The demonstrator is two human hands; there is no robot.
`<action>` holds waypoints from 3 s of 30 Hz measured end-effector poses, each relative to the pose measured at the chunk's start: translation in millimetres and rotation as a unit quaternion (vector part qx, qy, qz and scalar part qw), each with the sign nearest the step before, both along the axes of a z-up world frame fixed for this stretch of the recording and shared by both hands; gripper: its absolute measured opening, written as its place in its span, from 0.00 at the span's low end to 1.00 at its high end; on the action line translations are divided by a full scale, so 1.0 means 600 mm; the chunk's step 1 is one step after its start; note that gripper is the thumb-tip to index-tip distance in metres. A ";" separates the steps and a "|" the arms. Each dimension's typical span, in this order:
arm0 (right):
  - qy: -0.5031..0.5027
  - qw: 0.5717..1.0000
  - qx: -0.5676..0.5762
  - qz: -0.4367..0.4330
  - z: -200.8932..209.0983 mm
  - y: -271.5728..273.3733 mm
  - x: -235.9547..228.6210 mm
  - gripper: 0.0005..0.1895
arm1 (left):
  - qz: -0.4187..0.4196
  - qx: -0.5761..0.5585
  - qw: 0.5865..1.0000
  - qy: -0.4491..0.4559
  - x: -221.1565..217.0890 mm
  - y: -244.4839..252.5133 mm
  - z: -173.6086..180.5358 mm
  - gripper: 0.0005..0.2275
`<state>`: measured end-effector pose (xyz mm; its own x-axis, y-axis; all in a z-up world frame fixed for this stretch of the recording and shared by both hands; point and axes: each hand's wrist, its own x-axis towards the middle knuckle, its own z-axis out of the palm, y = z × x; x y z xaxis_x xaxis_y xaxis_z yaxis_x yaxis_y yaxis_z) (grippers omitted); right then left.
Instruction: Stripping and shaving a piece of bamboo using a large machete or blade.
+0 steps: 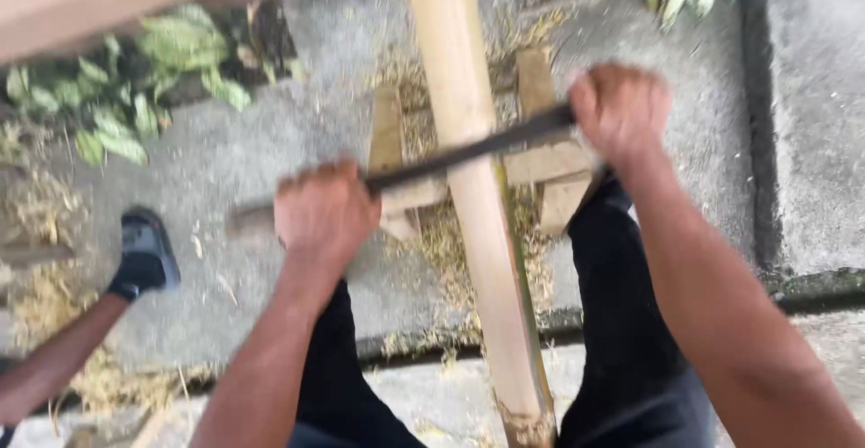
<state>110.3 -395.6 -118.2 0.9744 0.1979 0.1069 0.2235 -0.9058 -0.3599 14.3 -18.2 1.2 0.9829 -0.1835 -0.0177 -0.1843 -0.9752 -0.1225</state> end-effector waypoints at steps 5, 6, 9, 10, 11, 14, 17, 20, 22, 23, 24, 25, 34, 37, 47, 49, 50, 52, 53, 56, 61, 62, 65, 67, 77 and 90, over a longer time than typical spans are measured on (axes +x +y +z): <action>0.017 0.997 -0.071 -0.022 0.007 0.012 -0.056 0.29 | 0.031 -0.009 0.995 0.098 -0.004 0.028 -0.024 0.15; 0.023 0.997 -0.074 -0.018 0.026 0.019 -0.051 0.29 | 0.035 -0.013 0.994 0.104 -0.018 0.029 -0.029 0.15; -0.047 0.995 -0.091 -0.023 0.078 0.033 -0.005 0.35 | 0.011 -0.039 0.999 0.019 -0.006 0.034 -0.037 0.13; 0.016 0.995 -0.100 -0.021 0.075 0.034 -0.028 0.35 | 0.043 -0.043 0.994 0.094 -0.030 0.035 -0.037 0.17; 0.080 0.991 -0.109 -0.019 0.069 0.037 -0.052 0.35 | 0.075 -0.046 0.982 0.169 -0.056 0.038 -0.041 0.22; -0.025 0.986 -0.163 0.024 0.070 0.041 -0.062 0.28 | 0.070 -0.117 0.985 0.109 -0.013 0.042 -0.036 0.12; 0.045 0.995 -0.084 -0.042 0.145 0.066 -0.068 0.33 | 0.020 -0.123 0.992 0.022 -0.056 0.041 -0.027 0.11; 0.080 0.984 -0.157 -0.018 0.095 0.054 -0.120 0.29 | 0.024 -0.162 0.982 0.098 -0.138 0.103 -0.143 0.07; 0.005 0.987 -0.163 0.005 0.086 0.063 -0.095 0.27 | 0.031 -0.133 0.988 0.069 -0.069 0.102 -0.117 0.05; -0.067 0.984 -0.164 0.029 0.083 0.066 -0.097 0.26 | 0.037 -0.101 0.993 0.043 -0.051 0.101 -0.105 0.04; -0.061 0.983 -0.172 0.034 0.097 0.073 -0.092 0.26 | 0.040 -0.109 0.992 0.049 -0.063 0.097 -0.111 0.04; -0.055 0.985 -0.163 0.018 0.115 0.080 -0.084 0.28 | 0.052 -0.135 0.988 0.062 -0.074 0.093 -0.113 0.04; 0.068 0.963 -0.257 -0.045 0.141 0.104 -0.101 0.31 | 0.014 -0.194 0.977 0.086 -0.046 0.121 -0.156 0.05; -0.038 0.978 -0.202 -0.035 0.137 0.105 -0.090 0.34 | -0.008 -0.171 0.981 0.089 -0.004 0.130 -0.180 0.06; 0.049 0.981 -0.173 -0.069 0.066 0.057 -0.165 0.33 | 0.009 -0.089 0.969 0.231 -0.056 0.106 -0.101 0.08; -0.018 0.982 -0.176 -0.060 0.075 0.072 -0.113 0.32 | 0.005 -0.076 0.976 0.206 -0.032 0.103 -0.095 0.10; -0.086 0.978 -0.185 -0.047 0.083 0.072 -0.097 0.31 | 0.002 -0.070 0.981 0.182 -0.027 0.095 -0.092 0.14; -0.044 0.982 -0.177 -0.055 0.114 0.085 -0.096 0.30 | 0.023 -0.098 0.982 0.160 -0.027 0.091 -0.105 0.14; -0.012 0.984 -0.168 -0.057 0.130 0.095 -0.078 0.29 | 0.050 -0.130 0.982 0.129 -0.013 0.093 -0.110 0.14; -0.058 0.994 -0.072 -0.050 0.105 0.077 -0.168 0.29 | 0.007 -0.073 0.989 0.125 -0.057 0.094 -0.096 0.09; -0.072 0.990 -0.104 -0.064 0.075 0.070 -0.089 0.23 | 0.028 -0.063 0.988 0.135 0.004 0.069 -0.037 0.09; -0.097 0.989 -0.101 -0.052 0.074 0.071 -0.055 0.22 | 0.055 -0.080 0.986 0.137 0.041 0.069 -0.025 0.09; -0.047 0.997 -0.042 -0.052 0.059 0.064 -0.109 0.22 | 0.019 -0.031 0.988 0.151 0.000 0.074 -0.043 0.08; -0.019 0.997 -0.015 -0.067 0.063 0.068 -0.050 0.23 | 0.015 -0.021 0.992 0.123 0.006 0.062 -0.019 0.07; -0.040 0.999 0.029 -0.015 -0.009 0.045 0.009 0.30 | 0.135 0.027 0.947 0.290 0.060 0.026 0.048 0.10; -0.010 0.987 0.113 0.112 -0.006 0.046 0.002 0.32 | 0.095 0.003 0.919 0.384 0.082 0.016 0.144 0.24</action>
